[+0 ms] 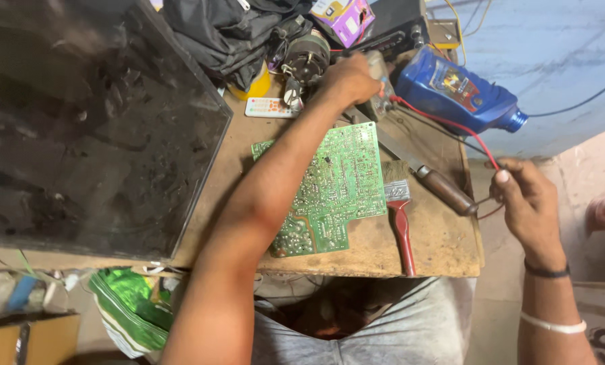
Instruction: The person uses a multimeter to test various points on a green circuit board. They hold the red and black probes against different components and traces, reading the multimeter display throughout the process.
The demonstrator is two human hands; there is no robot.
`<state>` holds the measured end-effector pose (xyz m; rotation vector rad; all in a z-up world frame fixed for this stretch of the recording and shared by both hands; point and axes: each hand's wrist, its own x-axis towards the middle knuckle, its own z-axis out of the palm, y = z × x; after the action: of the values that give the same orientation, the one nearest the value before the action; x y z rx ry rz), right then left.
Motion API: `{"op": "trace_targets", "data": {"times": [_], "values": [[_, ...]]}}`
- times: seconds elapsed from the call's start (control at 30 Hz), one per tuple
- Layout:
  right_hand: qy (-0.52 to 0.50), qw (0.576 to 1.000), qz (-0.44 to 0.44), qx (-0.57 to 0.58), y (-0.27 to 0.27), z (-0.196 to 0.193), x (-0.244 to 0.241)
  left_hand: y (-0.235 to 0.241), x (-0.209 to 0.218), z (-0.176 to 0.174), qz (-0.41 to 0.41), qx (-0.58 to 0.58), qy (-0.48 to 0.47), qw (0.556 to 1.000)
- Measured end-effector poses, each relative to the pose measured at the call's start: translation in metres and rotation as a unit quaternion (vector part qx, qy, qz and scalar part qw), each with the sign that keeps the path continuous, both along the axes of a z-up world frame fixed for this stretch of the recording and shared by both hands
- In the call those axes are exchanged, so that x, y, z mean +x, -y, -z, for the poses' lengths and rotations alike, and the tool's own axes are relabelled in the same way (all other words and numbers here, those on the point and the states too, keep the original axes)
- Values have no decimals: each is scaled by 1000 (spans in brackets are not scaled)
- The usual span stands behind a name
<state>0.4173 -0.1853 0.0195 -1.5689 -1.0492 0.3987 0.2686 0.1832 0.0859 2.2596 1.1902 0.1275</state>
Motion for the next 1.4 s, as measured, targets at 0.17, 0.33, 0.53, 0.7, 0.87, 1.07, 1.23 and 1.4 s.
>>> {"op": "trace_targets", "data": {"times": [0.17,0.33,0.53,0.7,0.87,1.07,1.23,1.4], "values": [[36,999,-1,-25,11,-26,-26,9,20,22,14,51,83,995],[-22,997,-26,64,17,-37,-50,28,2,-9,23,85,282,955],[24,998,-50,14,26,-58,-77,17,-94,-67,96,-366,653,656],[150,986,-3,-76,26,-72,-80,30,-188,-97,113,-255,750,600],[86,995,41,-35,28,-79,-72,73,-268,-93,46,-174,707,684],[34,999,39,-1,26,-74,-84,114,-322,-49,-115,-87,623,768],[-5,999,35,16,27,-70,-100,144,-327,-4,-109,-25,566,817],[-40,999,5,22,15,-64,-112,159,-307,32,-173,-100,565,800]]}}
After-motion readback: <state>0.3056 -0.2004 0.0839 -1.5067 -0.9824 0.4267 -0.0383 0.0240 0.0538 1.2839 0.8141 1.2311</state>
